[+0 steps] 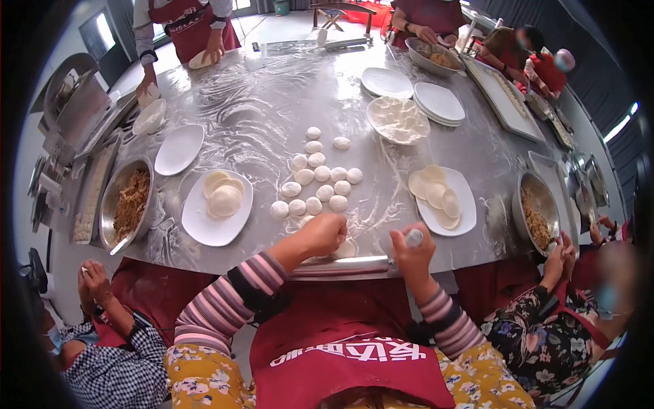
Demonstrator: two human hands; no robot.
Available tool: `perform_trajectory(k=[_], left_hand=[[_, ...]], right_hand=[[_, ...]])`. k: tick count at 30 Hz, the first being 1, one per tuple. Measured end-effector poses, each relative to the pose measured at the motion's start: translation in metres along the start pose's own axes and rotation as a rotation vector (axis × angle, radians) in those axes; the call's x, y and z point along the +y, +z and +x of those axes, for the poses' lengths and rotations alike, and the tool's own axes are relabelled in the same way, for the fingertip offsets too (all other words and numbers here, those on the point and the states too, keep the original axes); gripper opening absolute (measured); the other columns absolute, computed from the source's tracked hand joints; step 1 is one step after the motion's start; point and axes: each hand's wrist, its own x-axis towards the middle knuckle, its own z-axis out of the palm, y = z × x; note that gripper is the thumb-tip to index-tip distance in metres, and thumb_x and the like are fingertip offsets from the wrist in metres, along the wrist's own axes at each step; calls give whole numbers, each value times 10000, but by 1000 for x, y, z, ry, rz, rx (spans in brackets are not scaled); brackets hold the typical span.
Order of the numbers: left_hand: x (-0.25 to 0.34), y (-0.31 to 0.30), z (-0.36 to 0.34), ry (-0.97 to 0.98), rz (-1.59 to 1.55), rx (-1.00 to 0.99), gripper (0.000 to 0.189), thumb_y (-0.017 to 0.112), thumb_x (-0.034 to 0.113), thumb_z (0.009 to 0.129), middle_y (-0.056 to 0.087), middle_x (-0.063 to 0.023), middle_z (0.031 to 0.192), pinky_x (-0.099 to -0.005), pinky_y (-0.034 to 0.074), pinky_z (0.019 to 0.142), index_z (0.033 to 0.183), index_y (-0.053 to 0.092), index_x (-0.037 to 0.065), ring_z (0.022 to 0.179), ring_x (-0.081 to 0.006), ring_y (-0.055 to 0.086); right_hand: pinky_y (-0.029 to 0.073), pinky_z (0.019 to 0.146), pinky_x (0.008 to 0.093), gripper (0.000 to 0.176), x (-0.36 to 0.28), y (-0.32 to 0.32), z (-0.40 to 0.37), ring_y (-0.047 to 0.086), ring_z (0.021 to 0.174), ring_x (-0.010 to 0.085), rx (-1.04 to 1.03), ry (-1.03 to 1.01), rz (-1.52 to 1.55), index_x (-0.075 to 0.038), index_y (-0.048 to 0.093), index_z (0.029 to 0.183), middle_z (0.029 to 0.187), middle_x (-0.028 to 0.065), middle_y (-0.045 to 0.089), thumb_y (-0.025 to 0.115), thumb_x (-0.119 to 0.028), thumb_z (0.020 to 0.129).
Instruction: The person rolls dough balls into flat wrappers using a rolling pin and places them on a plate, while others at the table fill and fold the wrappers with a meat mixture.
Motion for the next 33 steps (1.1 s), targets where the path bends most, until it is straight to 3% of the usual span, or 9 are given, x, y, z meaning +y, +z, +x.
perform_trajectory(k=[2, 9, 13, 15, 19, 22, 25, 27, 33], left_hand=[[5, 1, -5, 21, -56, -41, 79, 557, 112, 754, 613, -167, 771, -397, 452, 633, 794, 574, 46, 740, -316, 602], [12, 0, 7, 54, 47, -102, 97, 553, 111, 760, 609, -169, 772, -409, 440, 624, 822, 568, 37, 725, -335, 583], [-1, 12, -4, 95, -135, 19, 99, 577, 77, 738, 605, -174, 760, -401, 441, 611, 820, 564, 23, 704, -336, 584], [9, 9, 5, 87, -53, -49, 103, 566, 104, 759, 604, -171, 754, -406, 441, 606, 828, 566, 28, 694, -344, 582], [14, 4, 11, 39, 107, 27, 119, 548, 151, 782, 603, -166, 756, -408, 441, 614, 834, 572, 46, 702, -344, 583], [6, 5, -3, 56, -36, 6, 104, 555, 127, 780, 606, -174, 758, -400, 445, 626, 839, 574, 43, 711, -342, 582], [2, 11, -9, 58, -121, 3, 95, 556, 115, 784, 607, -176, 759, -400, 444, 629, 843, 572, 43, 719, -340, 583], [17, 3, -1, 13, -61, -50, 100, 549, 112, 791, 607, -177, 762, -402, 445, 632, 853, 569, 36, 725, -343, 585], [9, 0, 1, 65, 7, -72, 113, 557, 109, 786, 608, -182, 764, -398, 448, 639, 841, 572, 12, 728, -331, 591]], right_hand=[[426, 505, 355, 245, -4, 1, -6, 535, 550, 313, -38, 228, 148, -40, 497, 778, 654, 128, 554, 729, -48, 699], [419, 487, 342, 237, -14, 12, 22, 526, 529, 319, 24, -6, -14, -39, 498, 728, 619, 131, 548, 732, -57, 702], [425, 496, 345, 237, -9, -3, -13, 536, 527, 292, -14, 317, 188, -43, 500, 728, 619, 127, 549, 734, -73, 708], [424, 494, 339, 243, -15, 15, 21, 537, 518, 273, 110, 113, 39, -45, 500, 722, 607, 119, 540, 740, -77, 703], [423, 489, 350, 251, -1, 31, 38, 535, 516, 289, -31, 244, 202, -45, 500, 736, 604, 117, 537, 745, -79, 695], [418, 486, 360, 250, -7, 6, 13, 526, 509, 296, -1, -178, -221, -46, 496, 737, 602, 122, 537, 741, -75, 695], [415, 490, 367, 242, -11, 2, -6, 523, 515, 305, -1, 315, 211, -43, 496, 731, 607, 126, 536, 734, -67, 695], [418, 498, 356, 236, -12, 23, 28, 520, 518, 290, 129, 67, 23, -43, 493, 710, 604, 123, 531, 729, -60, 697], [415, 506, 358, 233, -11, 9, 16, 522, 535, 289, 60, -99, -156, -40, 493, 712, 626, 128, 538, 725, -55, 699]])
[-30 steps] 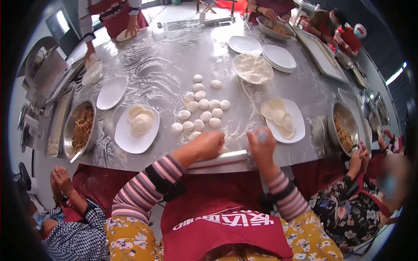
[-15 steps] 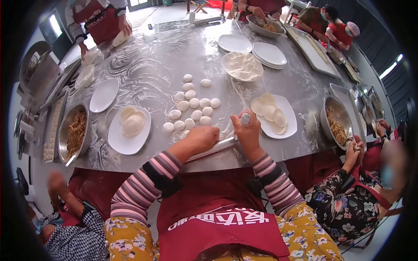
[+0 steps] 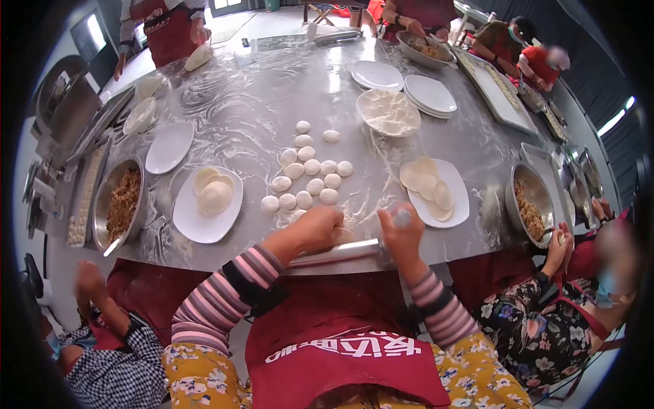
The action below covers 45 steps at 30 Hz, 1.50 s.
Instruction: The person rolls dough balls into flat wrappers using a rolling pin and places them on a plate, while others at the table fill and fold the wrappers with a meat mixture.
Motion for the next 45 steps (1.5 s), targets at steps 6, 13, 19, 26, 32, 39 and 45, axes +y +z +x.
perform_trajectory(k=[6, 13, 19, 26, 32, 39, 45], left_hand=[[12, 4, -4, -36, -116, 11, 108, 556, 103, 793, 606, -179, 749, -389, 453, 647, 823, 569, 0, 736, -302, 601], [8, 0, -3, -50, -113, 61, 105, 551, 92, 791, 601, -202, 755, -382, 451, 640, 824, 577, -5, 727, -318, 594], [18, 5, -4, -83, -89, 79, 108, 555, 94, 789, 611, -209, 792, -384, 454, 667, 831, 579, -2, 760, -316, 604], [4, 9, 2, -39, -53, 69, 118, 536, 84, 800, 616, -209, 819, -382, 452, 671, 863, 573, -8, 777, -312, 607], [13, 7, -13, -34, -159, 67, 98, 508, 56, 789, 609, -232, 807, -425, 450, 657, 833, 563, -11, 778, -383, 593], [20, -5, -2, -73, -64, 57, 177, 548, 167, 859, 549, -171, 665, -350, 429, 595, 809, 557, -3, 619, -231, 534], [18, 8, 45, 113, -120, 70, 155, 616, 159, 815, 573, -128, 708, -328, 446, 611, 860, 572, 17, 654, -176, 551]], right_hand=[[411, 500, 363, 239, -13, 6, 11, 525, 539, 297, 42, 211, 196, -41, 482, 712, 622, 132, 532, 719, -64, 707], [413, 491, 362, 246, -5, -6, -10, 527, 531, 303, 18, 102, 130, -40, 485, 731, 634, 132, 541, 727, -73, 705], [430, 503, 366, 241, -8, 7, 6, 554, 550, 303, 50, 175, 175, -38, 488, 759, 642, 136, 555, 723, -62, 711], [426, 498, 363, 246, -4, -5, -13, 535, 530, 302, -6, 277, 188, -35, 486, 754, 614, 130, 542, 727, -61, 706], [412, 480, 347, 239, -12, -2, -4, 514, 508, 273, 42, 248, 200, -31, 500, 764, 605, 133, 534, 729, -63, 706], [419, 481, 423, 232, 4, 20, 14, 560, 601, 396, 52, 144, 214, -63, 487, 778, 630, 164, 552, 709, -109, 727], [413, 443, 357, 238, -21, -29, -25, 523, 481, 305, 5, 178, 262, -55, 485, 750, 572, 109, 516, 721, -84, 732]])
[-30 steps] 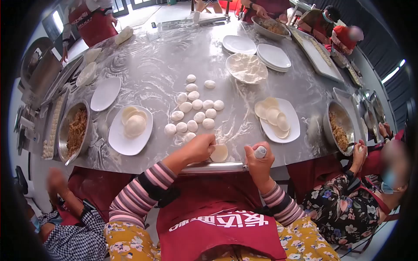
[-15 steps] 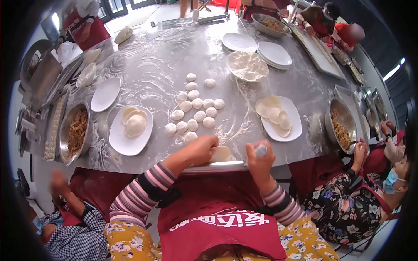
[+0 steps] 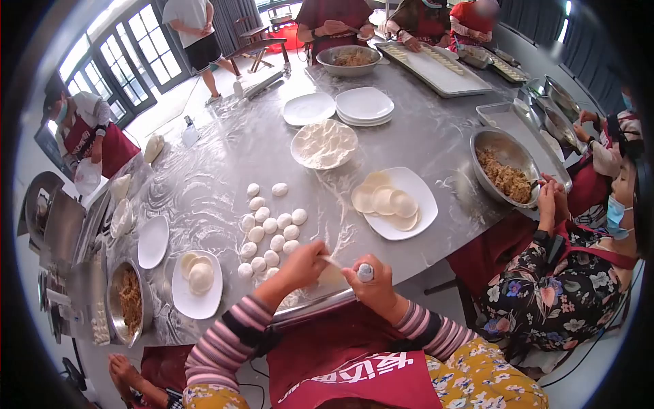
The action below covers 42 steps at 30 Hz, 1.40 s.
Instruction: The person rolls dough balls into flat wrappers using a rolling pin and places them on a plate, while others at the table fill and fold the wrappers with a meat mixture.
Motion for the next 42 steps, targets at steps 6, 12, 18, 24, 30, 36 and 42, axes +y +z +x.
perform_trajectory(k=[6, 12, 18, 24, 30, 36, 42], left_hand=[[25, -19, 57, -86, -341, 121, 197, 644, 145, 775, 600, -147, 843, -319, 459, 673, 899, 562, 16, 775, -238, 588], [-6, -39, -6, -177, 699, 156, 183, 624, 89, 710, 567, -151, 899, -400, 458, 741, 864, 550, 26, 859, -311, 570], [-10, -29, -16, -46, 485, 213, 188, 648, 127, 673, 576, -141, 751, -400, 451, 648, 775, 535, 17, 746, -316, 577], [-13, -23, -44, -289, 71, 131, 202, 692, 163, 702, 628, -136, 751, -361, 465, 627, 794, 587, 17, 718, -271, 612], [-15, -14, -40, -298, 56, 64, 152, 654, 148, 733, 641, -155, 739, -369, 476, 642, 811, 638, 20, 705, -265, 630], [-9, 2, -48, -207, 83, 98, 95, 600, 123, 725, 623, -166, 741, -420, 452, 623, 764, 603, 37, 719, -333, 606], [-22, -1, -45, -149, 196, 98, 89, 599, 123, 729, 624, -172, 739, -420, 460, 622, 739, 617, 36, 710, -343, 604]], right_hand=[[402, 440, 332, 234, 5, 2, 7, 503, 461, 272, -25, 73, 154, -50, 496, 730, 573, 124, 506, 727, -86, 736], [406, 442, 324, 238, 4, 5, 3, 501, 461, 252, 18, 81, 152, -51, 496, 723, 574, 111, 511, 733, -78, 727], [414, 459, 306, 230, 1, 3, 0, 484, 470, 207, 18, 39, 85, -51, 504, 738, 574, 98, 512, 733, -69, 728], [403, 464, 316, 232, -6, 14, 27, 485, 478, 215, -29, -35, 17, -51, 506, 747, 581, 96, 518, 736, -51, 713], [398, 464, 334, 223, 18, 41, 48, 506, 486, 238, -12, -111, -104, -45, 494, 742, 577, 94, 518, 717, -45, 723], [403, 509, 330, 229, 35, 38, 35, 510, 531, 226, 24, -3, -136, -38, 488, 715, 589, 91, 503, 717, -49, 718], [402, 510, 312, 231, 28, 23, 23, 498, 538, 176, -21, 30, -139, -44, 494, 727, 597, 78, 503, 724, -70, 726]])
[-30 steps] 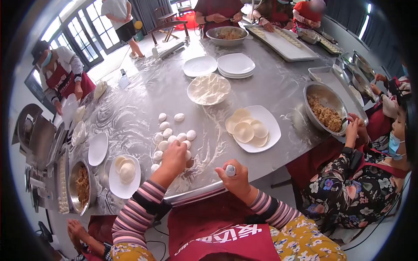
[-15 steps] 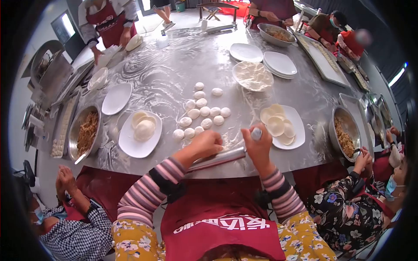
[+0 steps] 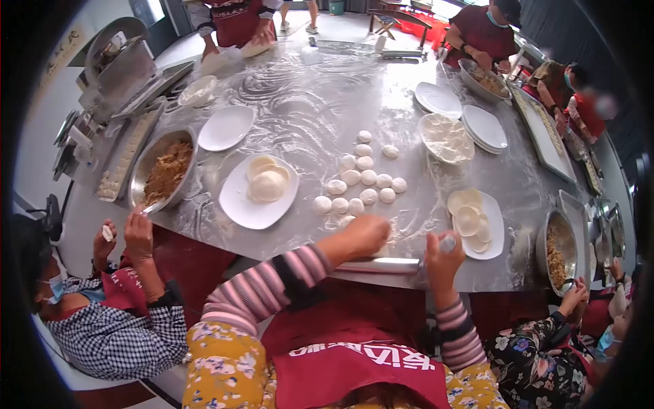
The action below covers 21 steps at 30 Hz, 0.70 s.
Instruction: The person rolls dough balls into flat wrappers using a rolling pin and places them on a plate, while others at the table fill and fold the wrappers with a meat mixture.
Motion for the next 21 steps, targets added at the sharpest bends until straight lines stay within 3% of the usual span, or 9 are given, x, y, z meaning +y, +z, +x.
perform_trajectory(k=[2, 3, 5, 9, 13, 15, 16, 19, 21], left_hand=[[2, -6, -10, -35, -143, 18, 104, 604, 133, 737, 627, -172, 745, -411, 465, 631, 758, 622, 32, 716, -334, 610], [6, -4, -14, -92, -272, 25, 120, 608, 142, 744, 631, -172, 752, -402, 470, 641, 776, 628, 28, 723, -326, 616], [13, -2, -10, -79, -208, 8, 126, 612, 146, 749, 634, -171, 758, -394, 472, 641, 787, 631, 27, 723, -318, 619], [19, -14, 9, -71, -159, -37, 120, 622, 141, 750, 640, -168, 769, -378, 474, 634, 796, 633, 31, 723, -308, 623], [5, -9, -8, -38, -159, 8, 116, 606, 120, 758, 633, -171, 742, -367, 473, 631, 789, 616, 9, 700, -291, 621], [7, -10, -15, -64, -201, 22, 113, 599, 109, 756, 625, -167, 720, -366, 472, 628, 796, 611, 4, 680, -286, 617], [10, -11, -16, -59, -187, -10, 112, 597, 109, 756, 622, -166, 716, -367, 471, 627, 800, 610, 6, 679, -290, 615], [20, -17, -6, -86, -91, -58, 118, 594, 111, 760, 619, -171, 724, -375, 466, 624, 805, 602, 2, 682, -298, 613], [15, -12, 2, -45, -120, 56, 120, 597, 115, 765, 614, -170, 714, -374, 460, 616, 796, 595, -1, 677, -297, 608]], right_hand=[[420, 499, 317, 240, 6, -13, -25, 507, 510, 204, 1, 144, 173, -39, 495, 738, 595, 94, 511, 731, -77, 714], [421, 494, 320, 234, 0, -11, -20, 507, 504, 213, 28, 72, 95, -37, 500, 747, 592, 96, 515, 729, -70, 714], [411, 471, 333, 229, 7, 11, 0, 507, 488, 226, 51, 114, 109, -33, 502, 764, 586, 101, 528, 724, -58, 716], [410, 475, 351, 236, -11, 23, 33, 515, 496, 300, 20, -32, 80, -34, 493, 742, 592, 130, 536, 725, -64, 712], [421, 483, 342, 246, -6, -2, -3, 532, 511, 296, 86, -111, 8, -34, 496, 739, 603, 131, 545, 737, -69, 702], [433, 500, 340, 257, -12, -10, -17, 550, 536, 298, 37, 90, 115, -28, 498, 746, 616, 135, 555, 746, -72, 693], [430, 501, 349, 252, -11, -5, -8, 545, 534, 300, 86, -37, 61, -29, 499, 755, 613, 133, 547, 741, -67, 696], [427, 495, 353, 258, -10, 22, 29, 544, 530, 300, 19, -14, 61, -31, 495, 768, 609, 123, 538, 740, -63, 695], [424, 490, 355, 254, -8, 24, 30, 541, 527, 296, 52, -68, 35, -33, 493, 768, 606, 125, 533, 736, -65, 700]])
